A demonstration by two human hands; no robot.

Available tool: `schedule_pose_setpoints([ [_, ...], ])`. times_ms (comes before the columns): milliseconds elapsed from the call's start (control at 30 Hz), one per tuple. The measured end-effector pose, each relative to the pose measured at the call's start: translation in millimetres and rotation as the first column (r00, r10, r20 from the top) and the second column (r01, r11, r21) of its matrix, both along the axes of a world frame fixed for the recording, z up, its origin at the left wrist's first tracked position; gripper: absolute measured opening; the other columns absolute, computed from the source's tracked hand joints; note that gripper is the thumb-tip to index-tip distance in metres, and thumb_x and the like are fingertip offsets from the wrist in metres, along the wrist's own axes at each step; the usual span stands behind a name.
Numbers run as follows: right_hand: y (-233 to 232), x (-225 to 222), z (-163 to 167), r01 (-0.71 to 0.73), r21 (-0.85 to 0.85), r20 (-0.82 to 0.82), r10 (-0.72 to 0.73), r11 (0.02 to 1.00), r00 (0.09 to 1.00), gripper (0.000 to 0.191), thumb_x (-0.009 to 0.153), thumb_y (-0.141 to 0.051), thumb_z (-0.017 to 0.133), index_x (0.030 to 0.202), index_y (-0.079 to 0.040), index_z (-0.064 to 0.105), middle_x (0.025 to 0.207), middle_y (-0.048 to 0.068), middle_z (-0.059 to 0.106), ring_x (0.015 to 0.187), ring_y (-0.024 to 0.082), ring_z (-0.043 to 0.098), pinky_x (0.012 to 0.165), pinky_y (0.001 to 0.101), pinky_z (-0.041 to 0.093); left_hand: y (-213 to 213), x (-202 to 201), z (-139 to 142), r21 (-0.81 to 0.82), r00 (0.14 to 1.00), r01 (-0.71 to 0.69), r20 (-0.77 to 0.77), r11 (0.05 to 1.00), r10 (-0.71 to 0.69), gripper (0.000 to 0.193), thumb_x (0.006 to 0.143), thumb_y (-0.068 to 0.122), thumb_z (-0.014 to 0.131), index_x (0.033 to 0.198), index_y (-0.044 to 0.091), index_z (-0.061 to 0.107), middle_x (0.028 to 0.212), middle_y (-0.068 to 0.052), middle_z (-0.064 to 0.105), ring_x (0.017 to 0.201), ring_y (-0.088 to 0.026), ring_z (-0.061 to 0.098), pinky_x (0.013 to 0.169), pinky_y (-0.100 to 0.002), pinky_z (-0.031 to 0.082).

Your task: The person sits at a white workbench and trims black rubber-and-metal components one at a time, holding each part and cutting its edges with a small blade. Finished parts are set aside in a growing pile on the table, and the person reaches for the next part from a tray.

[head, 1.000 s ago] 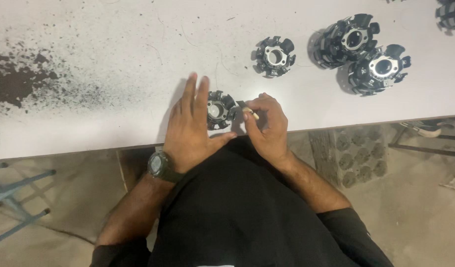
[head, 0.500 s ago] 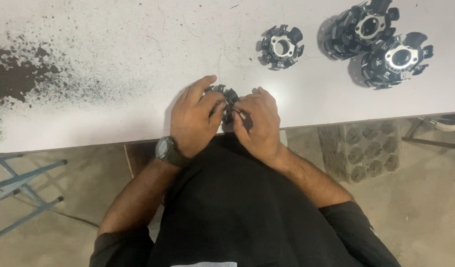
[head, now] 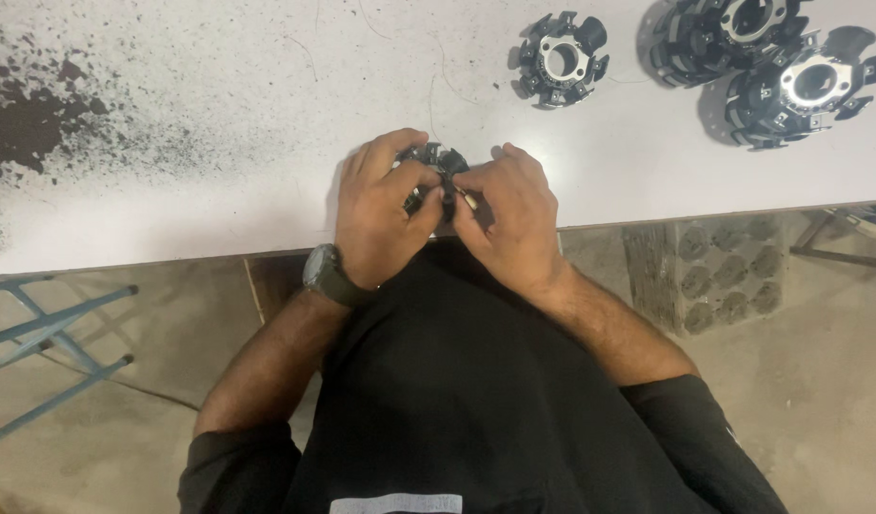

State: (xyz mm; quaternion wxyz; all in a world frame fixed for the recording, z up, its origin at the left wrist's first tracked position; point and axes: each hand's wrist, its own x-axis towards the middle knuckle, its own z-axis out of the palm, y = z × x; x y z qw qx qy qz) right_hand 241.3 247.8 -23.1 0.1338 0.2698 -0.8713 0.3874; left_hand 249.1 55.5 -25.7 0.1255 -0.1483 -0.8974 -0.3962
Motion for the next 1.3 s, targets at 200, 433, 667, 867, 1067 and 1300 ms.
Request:
schedule_pose_setpoints([
  [200,-2,-1,5,-0.005,-0.018,0.05,0.006,1.0,0.999,0.022,0.086,0.0,0.078,0.104,-0.005,0.065,0.095,0.008,0.067,0.09,0.031,0.066,0.113,0.0533,0.05,11,4,-5,0.039,0.997,-0.08,0.001,0.996,0.08,0.012,0.087,0.006,0.077,0.097,0.007,0.07,0.135,-0.012,0.062,0.122,-0.034,0.058,0.105,-0.049,0.044],
  [433,-3,1,2,-0.009,-0.017,0.004,0.009,1.0,1.0,0.023,0.086,0.001,0.078,0.105,-0.005,0.064,0.098,0.008,0.068,0.094,0.033,0.067,0.113,0.053,0.05,16,4,-19,0.06,0.988,-0.155,-0.013,0.986,0.156,0.013,0.083,0.004,0.075,0.09,0.005,0.064,0.129,-0.011,0.062,0.119,-0.034,0.058,0.103,-0.05,0.044],
  [667,-9,3,0,-0.018,0.009,-0.057,0.018,1.0,0.998,0.026,0.087,0.004,0.078,0.106,-0.006,0.064,0.101,0.008,0.069,0.1,0.031,0.069,0.113,0.0531,0.05,13,7,-26,0.07,0.986,-0.158,-0.039,0.985,0.161,0.016,0.082,0.003,0.074,0.092,0.005,0.062,0.13,-0.01,0.06,0.119,-0.033,0.058,0.103,-0.05,0.045],
  [867,-13,5,2,0.002,0.126,-0.07,0.007,0.992,0.997,0.026,0.086,0.005,0.079,0.105,-0.006,0.066,0.095,0.009,0.066,0.101,0.033,0.069,0.114,0.0558,0.048,13,10,-33,0.057,0.983,-0.164,-0.08,0.985,0.168,0.015,0.084,0.001,0.073,0.092,0.005,0.061,0.129,-0.01,0.06,0.117,-0.032,0.059,0.102,-0.049,0.046],
  [1067,-7,8,10,-0.02,0.016,-0.081,0.021,1.0,0.997,0.023,0.088,0.003,0.076,0.107,-0.004,0.064,0.098,0.011,0.068,0.102,0.036,0.069,0.114,0.0562,0.046,0,11,-4,0.237,0.979,-0.198,0.102,0.951,0.178,0.012,0.089,0.005,0.072,0.099,0.004,0.066,0.139,-0.016,0.056,0.119,-0.031,0.062,0.097,-0.042,0.054],
  [1300,-6,3,0,0.054,-0.065,-0.04,-0.057,0.996,0.998,0.02,0.092,0.003,0.074,0.106,-0.004,0.062,0.096,0.01,0.067,0.094,0.036,0.067,0.113,0.0554,0.049,-19,3,23,-0.193,0.996,-0.028,-0.084,0.981,0.012,0.034,0.086,0.016,0.078,0.118,0.005,0.072,0.137,-0.014,0.057,0.119,-0.035,0.059,0.099,-0.047,0.049],
])
